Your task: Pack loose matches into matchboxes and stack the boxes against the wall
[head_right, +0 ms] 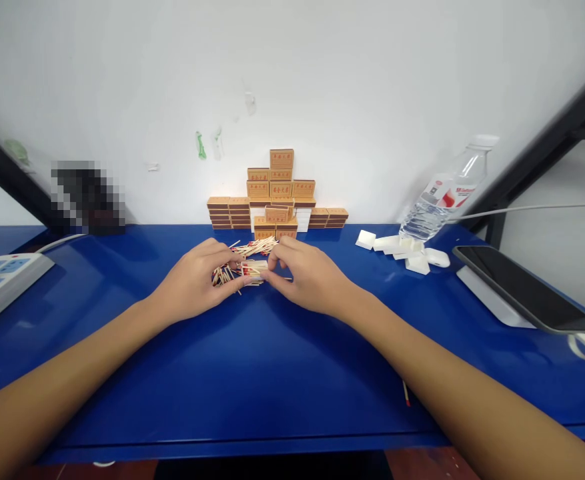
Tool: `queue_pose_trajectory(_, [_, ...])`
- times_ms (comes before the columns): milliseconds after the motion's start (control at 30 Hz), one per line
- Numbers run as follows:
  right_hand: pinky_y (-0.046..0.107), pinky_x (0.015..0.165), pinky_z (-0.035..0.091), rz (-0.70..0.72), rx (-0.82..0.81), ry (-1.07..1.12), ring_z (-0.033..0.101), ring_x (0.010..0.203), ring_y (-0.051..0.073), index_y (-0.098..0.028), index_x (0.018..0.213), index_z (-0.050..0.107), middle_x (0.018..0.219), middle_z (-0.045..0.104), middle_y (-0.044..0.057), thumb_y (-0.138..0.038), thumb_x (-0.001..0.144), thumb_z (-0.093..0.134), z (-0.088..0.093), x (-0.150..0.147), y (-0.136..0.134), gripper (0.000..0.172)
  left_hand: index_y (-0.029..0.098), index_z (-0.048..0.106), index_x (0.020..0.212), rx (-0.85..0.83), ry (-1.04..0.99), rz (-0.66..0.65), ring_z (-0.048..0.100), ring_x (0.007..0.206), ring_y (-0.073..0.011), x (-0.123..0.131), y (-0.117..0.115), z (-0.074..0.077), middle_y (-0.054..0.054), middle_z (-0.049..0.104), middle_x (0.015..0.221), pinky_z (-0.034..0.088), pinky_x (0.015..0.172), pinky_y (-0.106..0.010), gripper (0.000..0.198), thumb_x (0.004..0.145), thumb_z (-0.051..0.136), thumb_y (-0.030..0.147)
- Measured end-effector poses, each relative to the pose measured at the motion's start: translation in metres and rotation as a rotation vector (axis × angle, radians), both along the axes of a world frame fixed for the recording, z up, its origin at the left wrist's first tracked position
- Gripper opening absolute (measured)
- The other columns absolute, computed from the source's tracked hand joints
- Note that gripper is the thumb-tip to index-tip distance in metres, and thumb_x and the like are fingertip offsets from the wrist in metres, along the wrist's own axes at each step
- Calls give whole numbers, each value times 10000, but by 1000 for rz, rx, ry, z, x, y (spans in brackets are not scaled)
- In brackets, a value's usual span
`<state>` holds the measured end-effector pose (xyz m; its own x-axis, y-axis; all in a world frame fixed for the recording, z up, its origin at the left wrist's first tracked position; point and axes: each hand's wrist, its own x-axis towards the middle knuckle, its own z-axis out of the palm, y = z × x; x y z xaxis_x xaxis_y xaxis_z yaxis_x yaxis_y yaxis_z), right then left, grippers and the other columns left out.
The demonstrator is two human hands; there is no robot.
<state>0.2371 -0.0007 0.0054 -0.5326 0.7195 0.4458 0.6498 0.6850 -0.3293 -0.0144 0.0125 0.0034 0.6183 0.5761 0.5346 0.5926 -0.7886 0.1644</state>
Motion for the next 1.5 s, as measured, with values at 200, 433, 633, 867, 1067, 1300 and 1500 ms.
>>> queue_pose_trajectory(200, [297, 716, 450, 44, -105, -1, 554, 801, 161, -204, 963, 635, 967, 585, 38, -322, 987, 671, -4, -3, -2, 126, 181, 736, 1026, -9, 5, -9, 622, 885, -244, 2, -3, 1, -77, 731, 931, 512, 794, -395, 293, 997, 669, 465])
queue_pose_trajectory(433, [295, 710, 440, 45, -108, 0, 546, 788, 163, -209, 913, 631, 920, 585, 33, -239, 967, 648, -1, 2, 1, 64, 186, 733, 1031, -13, 37, 0, 623, 893, -252, 0, -1, -1, -79, 726, 925, 517, 800, -402, 292, 992, 671, 469])
queue_pose_trajectory(633, [305, 691, 427, 6, -88, 45, 539, 739, 158, -211, 887, 646, 863, 610, 25, -218, 941, 646, 1, 3, 5, 54, 185, 735, 1016, -17, 38, 2, 624, 887, -252, 1, -1, 0, -78, 727, 920, 513, 797, -402, 297, 989, 674, 475])
queue_pose_trajectory(867, [282, 581, 408, -40, -185, 214, 482, 607, 124, -207, 1046, 667, 815, 626, -4, -254, 960, 627, 2, -3, 2, 106, 172, 727, 1060, -41, 54, -35, 620, 902, -254, 4, -6, 0, -86, 724, 954, 512, 823, -411, 280, 990, 676, 438])
queue_pose_trajectory(1067, [297, 613, 448, -37, -172, 280, 515, 645, 133, -221, 1110, 723, 839, 650, 7, -283, 982, 619, 1, -4, 0, 176, 168, 728, 1041, -48, 45, -43, 622, 900, -254, 3, -6, 2, -87, 719, 938, 512, 815, -403, 265, 985, 685, 424])
queue_pose_trajectory(1300, [313, 642, 514, -67, -332, 637, 647, 739, 168, -191, 932, 708, 897, 747, 61, -474, 878, 791, 4, -9, 2, 299, 176, 726, 1011, -19, -42, -43, 625, 871, -236, 5, -7, 1, -67, 728, 922, 511, 800, -385, 272, 983, 692, 444])
queue_pose_trajectory(1500, [333, 662, 507, -42, -493, 689, 630, 713, 163, -197, 899, 712, 887, 748, 51, -533, 825, 828, -3, -12, 3, 363, 185, 729, 1028, -50, -127, -55, 624, 867, -220, 5, -6, 0, -51, 729, 917, 506, 793, -369, 258, 986, 701, 438])
